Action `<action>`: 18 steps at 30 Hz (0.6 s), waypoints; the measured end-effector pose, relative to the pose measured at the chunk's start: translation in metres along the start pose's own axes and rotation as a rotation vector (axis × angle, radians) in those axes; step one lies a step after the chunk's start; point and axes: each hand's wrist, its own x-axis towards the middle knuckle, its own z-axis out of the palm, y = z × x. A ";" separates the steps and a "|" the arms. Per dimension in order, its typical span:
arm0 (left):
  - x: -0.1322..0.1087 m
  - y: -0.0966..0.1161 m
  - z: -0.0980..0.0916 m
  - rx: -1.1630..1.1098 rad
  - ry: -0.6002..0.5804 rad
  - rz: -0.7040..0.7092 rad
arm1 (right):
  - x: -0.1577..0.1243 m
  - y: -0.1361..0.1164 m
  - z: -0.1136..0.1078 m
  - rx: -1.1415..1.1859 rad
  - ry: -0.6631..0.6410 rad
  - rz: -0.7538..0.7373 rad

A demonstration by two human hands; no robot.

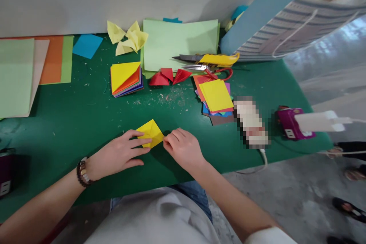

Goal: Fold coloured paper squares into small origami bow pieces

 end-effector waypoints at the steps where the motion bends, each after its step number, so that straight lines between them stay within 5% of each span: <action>1: 0.000 0.000 0.000 -0.005 -0.004 -0.002 | -0.001 -0.004 0.002 0.019 -0.003 -0.004; 7: -0.001 0.003 -0.001 -0.057 -0.029 -0.078 | -0.002 -0.028 0.014 0.139 -0.025 -0.029; 13: -0.002 0.005 0.000 -0.089 -0.038 -0.198 | -0.004 -0.009 0.008 0.105 0.050 0.106; 18: -0.002 0.005 0.001 -0.085 -0.059 -0.188 | -0.003 -0.017 0.012 0.106 -0.004 0.037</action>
